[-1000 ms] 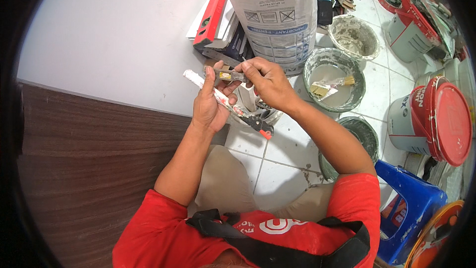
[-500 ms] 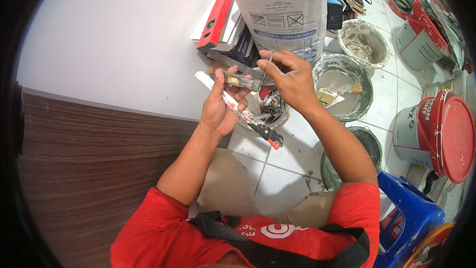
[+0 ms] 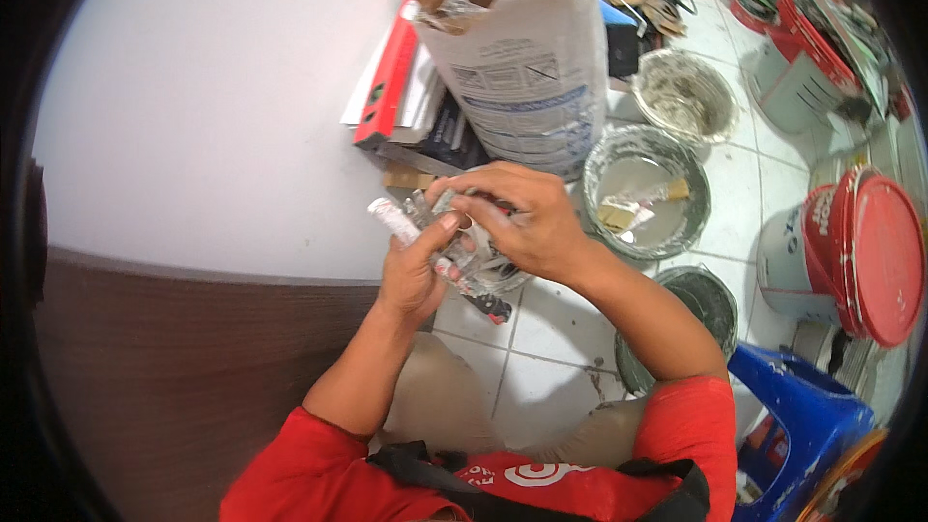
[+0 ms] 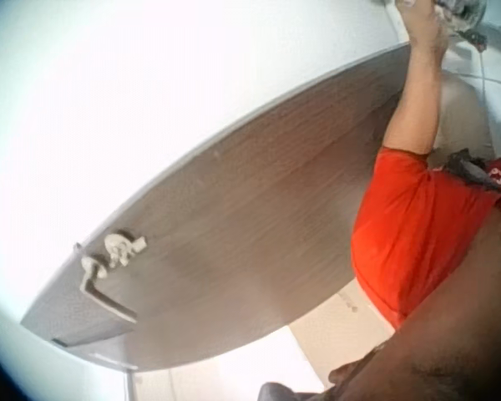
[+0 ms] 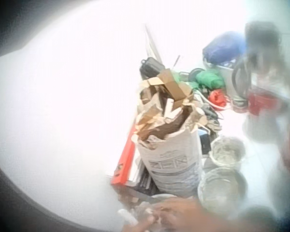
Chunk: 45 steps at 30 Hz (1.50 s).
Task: The person gathers tools including a hammer and a chisel from a cluttered storage area. They then move to a tiled floor and use the hammer and chisel to chip away at a section of the floor or a pipe embedded in it.
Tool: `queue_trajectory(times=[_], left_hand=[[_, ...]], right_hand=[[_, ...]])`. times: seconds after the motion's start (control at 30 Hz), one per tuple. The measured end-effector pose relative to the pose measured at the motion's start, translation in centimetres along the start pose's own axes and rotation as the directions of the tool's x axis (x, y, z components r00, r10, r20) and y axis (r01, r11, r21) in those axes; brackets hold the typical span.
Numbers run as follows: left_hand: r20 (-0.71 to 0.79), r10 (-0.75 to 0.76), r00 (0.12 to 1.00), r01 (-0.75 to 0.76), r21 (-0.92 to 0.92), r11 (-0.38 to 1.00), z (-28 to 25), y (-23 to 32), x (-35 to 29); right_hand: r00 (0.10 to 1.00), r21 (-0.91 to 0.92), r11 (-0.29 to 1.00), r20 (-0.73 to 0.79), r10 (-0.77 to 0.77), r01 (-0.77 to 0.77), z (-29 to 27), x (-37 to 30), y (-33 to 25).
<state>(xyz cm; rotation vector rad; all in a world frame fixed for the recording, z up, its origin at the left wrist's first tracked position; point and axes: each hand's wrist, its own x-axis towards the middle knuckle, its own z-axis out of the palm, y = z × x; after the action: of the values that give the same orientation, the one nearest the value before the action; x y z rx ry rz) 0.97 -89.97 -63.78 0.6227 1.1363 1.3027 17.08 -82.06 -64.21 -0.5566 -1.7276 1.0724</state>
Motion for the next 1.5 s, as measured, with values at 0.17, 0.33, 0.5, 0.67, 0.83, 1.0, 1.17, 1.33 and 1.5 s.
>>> queue_trajectory(times=[0.17,0.33,0.5,0.67,0.83,1.0,1.17,1.33,1.5], left_hand=[[0.161,-0.115,0.98,0.136,-0.121,0.983,-0.6,-1.5,0.8],[0.023,-0.281,0.959,0.28,-0.185,0.942,-2.1,-5.1,-0.5],[-0.118,-0.393,0.912,0.373,-0.156,0.914,1.9,-3.1,-4.6],[-0.127,-0.438,0.89,0.455,0.171,0.874,10.2,6.4,-8.5],[-0.036,-0.375,0.926,0.367,0.307,0.878,15.0,14.2,-11.1],[-0.125,-0.389,0.913,0.38,0.608,0.697,18.7,22.8,-13.0],[-0.174,-0.386,0.906,0.392,0.687,0.611,18.2,27.5,-14.3],[-0.222,-0.484,0.847,0.523,0.513,0.68,18.0,29.8,-13.8],[-0.022,-0.567,0.823,0.562,-0.099,0.821,21.7,33.8,-7.5]], right_hand=[[0.998,0.02,0.999,0.047,-0.043,0.042,0.4,-0.1,0.2],[0.974,-0.235,0.969,0.189,0.122,-0.076,-0.3,1.1,-2.5],[0.833,-0.128,0.824,-0.034,0.552,-0.552,-2.1,-2.1,-8.3],[0.438,-0.042,0.455,-0.361,0.823,-0.89,-6.0,-9.5,-16.2],[0.297,-0.094,0.283,-0.379,0.876,-0.955,-8.5,-15.6,-26.9],[0.202,0.05,0.228,-0.31,0.929,-0.972,-12.6,-13.6,-40.1],[0.211,0.037,0.238,-0.344,0.915,-0.971,-16.9,-13.4,-46.2],[0.206,-0.007,0.223,-0.42,0.884,-0.975,-20.1,-16.2,-46.0],[0.148,-0.012,0.158,-0.426,0.893,-0.987,-21.9,-14.5,-45.0]])
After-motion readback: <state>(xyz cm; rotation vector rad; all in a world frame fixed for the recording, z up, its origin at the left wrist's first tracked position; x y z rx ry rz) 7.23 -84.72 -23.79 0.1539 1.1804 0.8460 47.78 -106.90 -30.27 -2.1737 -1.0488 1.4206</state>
